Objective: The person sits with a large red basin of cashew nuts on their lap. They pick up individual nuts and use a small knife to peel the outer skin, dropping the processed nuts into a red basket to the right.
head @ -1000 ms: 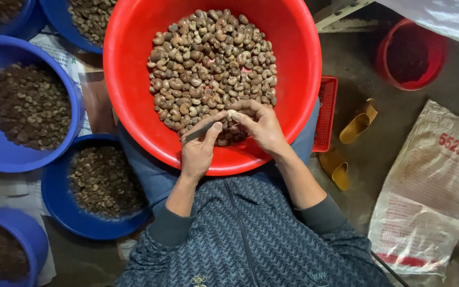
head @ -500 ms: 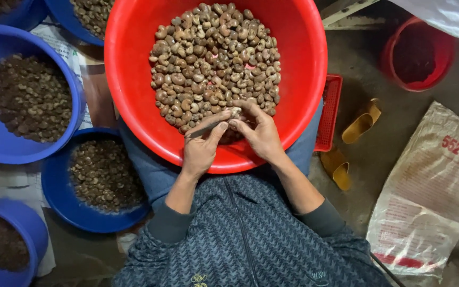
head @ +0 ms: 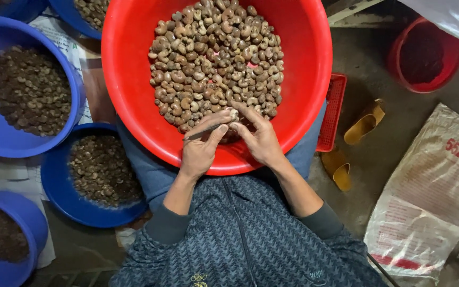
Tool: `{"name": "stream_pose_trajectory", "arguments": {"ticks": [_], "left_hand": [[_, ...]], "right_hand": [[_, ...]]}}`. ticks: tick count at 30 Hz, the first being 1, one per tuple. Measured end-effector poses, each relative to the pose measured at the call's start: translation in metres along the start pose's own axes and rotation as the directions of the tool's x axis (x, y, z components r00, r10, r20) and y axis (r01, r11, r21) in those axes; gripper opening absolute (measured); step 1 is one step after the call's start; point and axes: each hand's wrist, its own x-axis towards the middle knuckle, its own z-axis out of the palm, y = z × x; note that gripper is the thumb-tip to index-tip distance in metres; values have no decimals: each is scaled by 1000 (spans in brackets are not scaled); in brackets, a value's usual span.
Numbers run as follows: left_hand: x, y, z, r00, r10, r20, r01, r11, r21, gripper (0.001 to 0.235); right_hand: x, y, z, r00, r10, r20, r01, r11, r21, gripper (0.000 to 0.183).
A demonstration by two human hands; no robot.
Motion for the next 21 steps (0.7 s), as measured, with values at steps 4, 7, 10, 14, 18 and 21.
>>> {"name": "stream_pose_trajectory", "arguments": {"ticks": [4, 7, 10, 14, 18, 21], "left_hand": [[-2, -4, -2, 1000, -8, 5, 8, 1000, 6, 15], [-3, -7, -2, 1000, -14, -6, 14, 1000, 15, 15], [-3, -2, -1, 1000, -16, -9, 16, 1000, 6, 15], [0, 1, -3, 999, -18, -41, 19, 1000, 21, 15], [-2, -2, -2, 999, -11, -46, 12, 1000, 23, 15], [-4, -3, -7, 998, -39, -53, 40, 999, 22, 16]], "right_hand": [[1, -2, 1, 1000, -27, 11, 27, 1000, -9, 45], [2, -2, -1, 998, -46, 33, 46, 999, -9, 44], [1, -2, 0, 997, -69, 42, 70, 998, -12, 43], [1, -1, 0, 995, -70, 75, 71, 997, -7, 43], [1, -7, -2, 993, -60, 99, 60, 998, -1, 43], [-1, 0, -2, 993, -43, 110, 43, 999, 3, 43]]}}
